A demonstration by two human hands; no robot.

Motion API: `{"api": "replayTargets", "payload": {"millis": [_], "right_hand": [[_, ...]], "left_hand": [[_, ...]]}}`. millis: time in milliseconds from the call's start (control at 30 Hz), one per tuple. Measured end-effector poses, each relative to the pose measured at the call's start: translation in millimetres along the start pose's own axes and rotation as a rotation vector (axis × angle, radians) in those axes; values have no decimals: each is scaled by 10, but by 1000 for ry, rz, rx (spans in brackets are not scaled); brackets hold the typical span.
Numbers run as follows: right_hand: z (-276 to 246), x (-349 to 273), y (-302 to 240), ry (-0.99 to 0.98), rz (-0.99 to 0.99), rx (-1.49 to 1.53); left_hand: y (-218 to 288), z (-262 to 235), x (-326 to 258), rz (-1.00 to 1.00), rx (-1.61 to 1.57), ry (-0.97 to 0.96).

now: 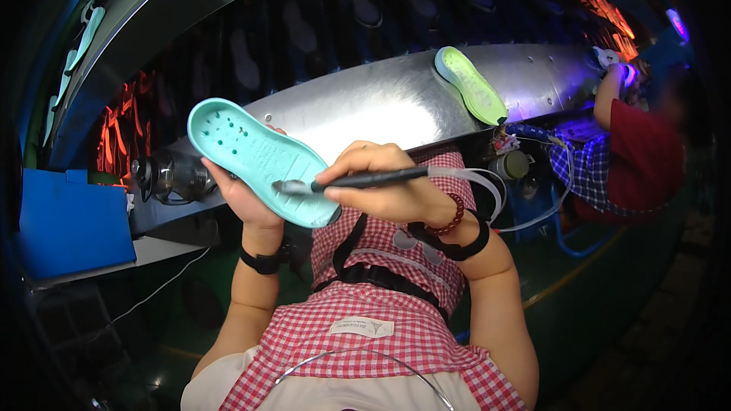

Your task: Apply adhesive or primer to shoe soles using a brush on an assembly line.

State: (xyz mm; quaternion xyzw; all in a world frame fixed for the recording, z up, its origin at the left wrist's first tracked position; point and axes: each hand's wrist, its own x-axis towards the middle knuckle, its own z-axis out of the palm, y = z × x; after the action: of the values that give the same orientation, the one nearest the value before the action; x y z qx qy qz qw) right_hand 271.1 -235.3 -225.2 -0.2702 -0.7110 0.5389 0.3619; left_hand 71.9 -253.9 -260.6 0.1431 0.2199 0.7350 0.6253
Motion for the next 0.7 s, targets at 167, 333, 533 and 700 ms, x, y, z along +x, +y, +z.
{"api": "replayTargets", "payload": {"millis": [167, 333, 533, 700], "right_hand": [[-68, -65, -50, -228, -114, 191], [1, -90, 46, -70, 102, 193], [46, -38, 223, -70, 72, 750], [262, -87, 160, 58, 223, 1130]], "left_hand": [[153, 32, -8, 114, 125, -120], [187, 53, 33, 140, 88, -145], [298, 306, -24, 46, 76, -144], [81, 363, -295, -40, 6, -127]]}}
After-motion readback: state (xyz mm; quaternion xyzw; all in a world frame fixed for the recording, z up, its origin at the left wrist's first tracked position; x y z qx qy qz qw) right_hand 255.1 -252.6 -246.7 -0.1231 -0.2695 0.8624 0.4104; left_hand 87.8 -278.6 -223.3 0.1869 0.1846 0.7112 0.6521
